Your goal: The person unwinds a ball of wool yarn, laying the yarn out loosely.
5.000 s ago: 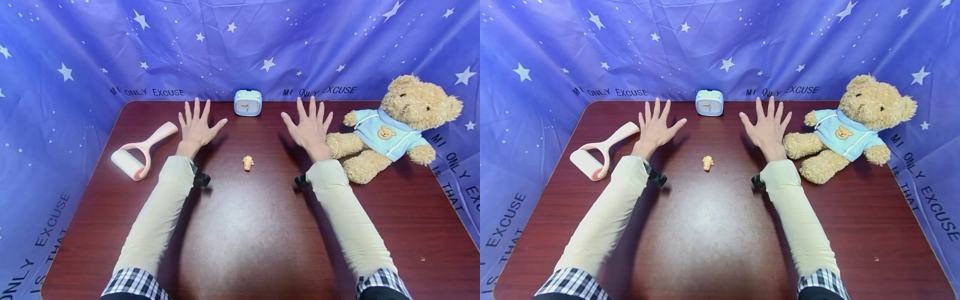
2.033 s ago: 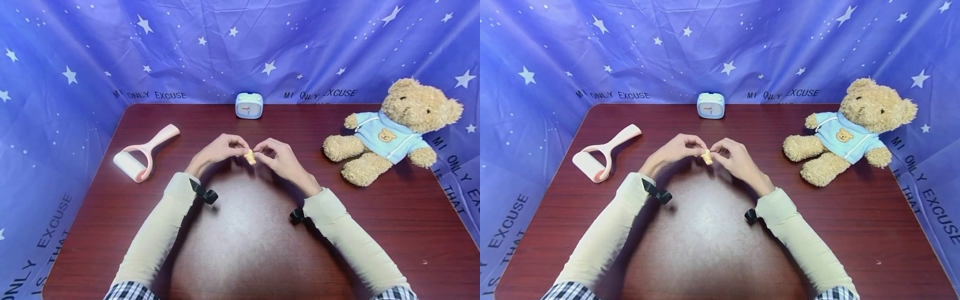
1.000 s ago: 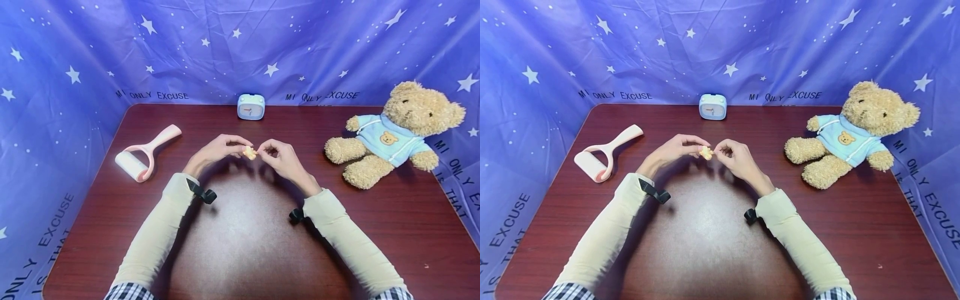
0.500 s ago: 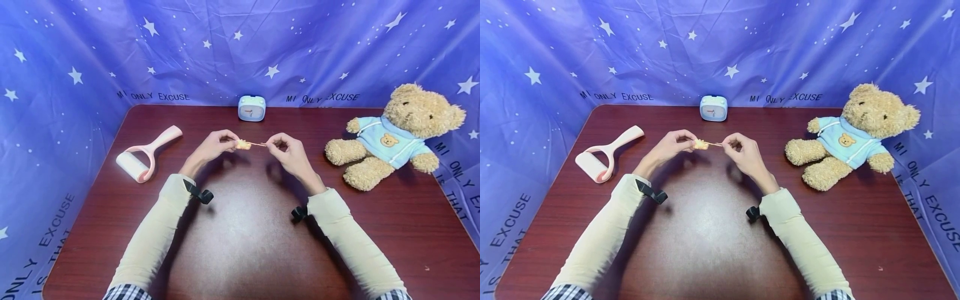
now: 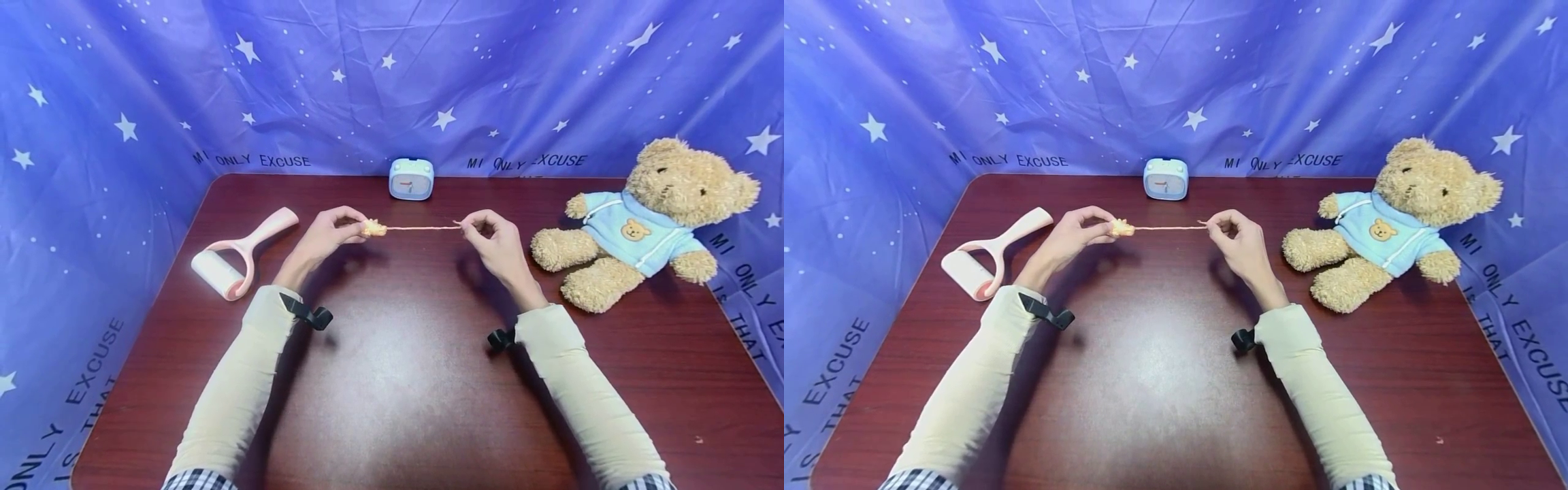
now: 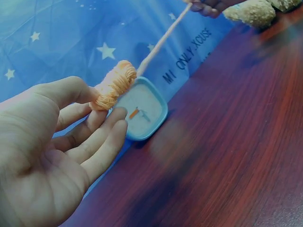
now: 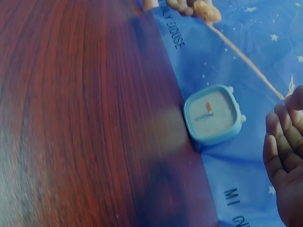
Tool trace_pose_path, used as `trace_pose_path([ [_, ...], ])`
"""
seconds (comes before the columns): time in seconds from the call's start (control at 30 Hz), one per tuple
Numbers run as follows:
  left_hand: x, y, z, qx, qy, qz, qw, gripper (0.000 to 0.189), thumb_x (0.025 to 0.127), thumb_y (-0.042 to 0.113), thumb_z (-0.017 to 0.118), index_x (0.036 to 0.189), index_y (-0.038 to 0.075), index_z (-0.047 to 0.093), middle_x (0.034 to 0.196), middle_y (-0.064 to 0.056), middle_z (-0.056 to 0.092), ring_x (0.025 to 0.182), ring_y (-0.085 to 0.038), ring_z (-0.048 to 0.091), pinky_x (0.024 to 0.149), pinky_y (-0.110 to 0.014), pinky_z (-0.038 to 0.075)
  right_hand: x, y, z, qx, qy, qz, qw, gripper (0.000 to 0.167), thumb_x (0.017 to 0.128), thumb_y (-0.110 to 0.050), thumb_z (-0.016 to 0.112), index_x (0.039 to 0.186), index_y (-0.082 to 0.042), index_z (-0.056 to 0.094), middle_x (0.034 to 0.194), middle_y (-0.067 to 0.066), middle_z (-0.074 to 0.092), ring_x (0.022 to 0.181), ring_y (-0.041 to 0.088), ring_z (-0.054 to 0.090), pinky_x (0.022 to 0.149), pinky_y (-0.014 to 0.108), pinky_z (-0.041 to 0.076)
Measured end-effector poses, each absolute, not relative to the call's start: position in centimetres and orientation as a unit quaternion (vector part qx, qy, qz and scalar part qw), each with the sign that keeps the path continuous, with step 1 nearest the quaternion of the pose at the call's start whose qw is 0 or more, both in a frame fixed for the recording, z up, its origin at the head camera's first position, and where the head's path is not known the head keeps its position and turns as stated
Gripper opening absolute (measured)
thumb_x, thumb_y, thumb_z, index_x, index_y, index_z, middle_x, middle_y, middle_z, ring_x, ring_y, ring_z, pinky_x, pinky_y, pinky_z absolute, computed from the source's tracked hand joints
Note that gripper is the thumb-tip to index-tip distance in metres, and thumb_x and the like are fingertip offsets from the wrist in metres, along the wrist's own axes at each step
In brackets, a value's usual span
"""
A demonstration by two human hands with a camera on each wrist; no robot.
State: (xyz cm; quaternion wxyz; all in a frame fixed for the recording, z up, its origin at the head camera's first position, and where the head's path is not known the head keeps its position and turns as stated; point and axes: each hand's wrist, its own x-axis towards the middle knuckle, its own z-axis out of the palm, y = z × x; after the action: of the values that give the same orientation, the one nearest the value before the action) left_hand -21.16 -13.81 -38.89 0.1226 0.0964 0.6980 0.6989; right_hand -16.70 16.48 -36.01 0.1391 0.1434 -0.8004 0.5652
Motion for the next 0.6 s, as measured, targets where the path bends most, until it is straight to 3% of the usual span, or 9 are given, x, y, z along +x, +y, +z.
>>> trace_pose_path([
  [0.17, -21.0, -14.3, -38.8, 0.085, 0.685, 0.715, 0.116, 0.016, 0.09, -0.005, 0.059, 0.105, -0.009, 0.057, 0.095, -0.008, 0.063, 0.082, -0.012, 0.066, 0.085, -0.035, 0.058, -16.9, 17.5, -36.2, 0.126, -0.802, 0.566, 0.144, 0.012, 0.09, -0.001, 0.062, 0.092, 0.011, 0.063, 0.075, 0.02, 0.062, 0.065, 0.009, 0.058, 0.057, 0.011, 0.045],
  [0.37, -21.1, -14.9, -38.9, 0.077, 0.716, 0.687, 0.095, 0.022, 0.09, -0.001, 0.06, 0.108, -0.014, 0.056, 0.095, -0.005, 0.063, 0.082, -0.009, 0.065, 0.089, -0.038, 0.057, -17.2, 18.8, -36.1, 0.11, -0.808, 0.555, 0.166, 0.011, 0.088, 0.0, 0.063, 0.091, 0.011, 0.064, 0.069, -0.005, 0.062, 0.062, 0.003, 0.056, 0.055, 0.01, 0.044],
  [0.6, -21.2, -15.9, -39.2, 0.048, 0.724, 0.684, 0.069, 0.015, 0.09, -0.002, 0.059, 0.104, -0.01, 0.057, 0.092, -0.003, 0.062, 0.081, -0.008, 0.065, 0.088, -0.035, 0.057, -17.4, 20.3, -35.6, 0.094, -0.806, 0.552, 0.192, 0.013, 0.088, 0.0, 0.062, 0.091, 0.013, 0.064, 0.068, -0.013, 0.06, 0.063, -0.001, 0.054, 0.057, 0.01, 0.043],
])
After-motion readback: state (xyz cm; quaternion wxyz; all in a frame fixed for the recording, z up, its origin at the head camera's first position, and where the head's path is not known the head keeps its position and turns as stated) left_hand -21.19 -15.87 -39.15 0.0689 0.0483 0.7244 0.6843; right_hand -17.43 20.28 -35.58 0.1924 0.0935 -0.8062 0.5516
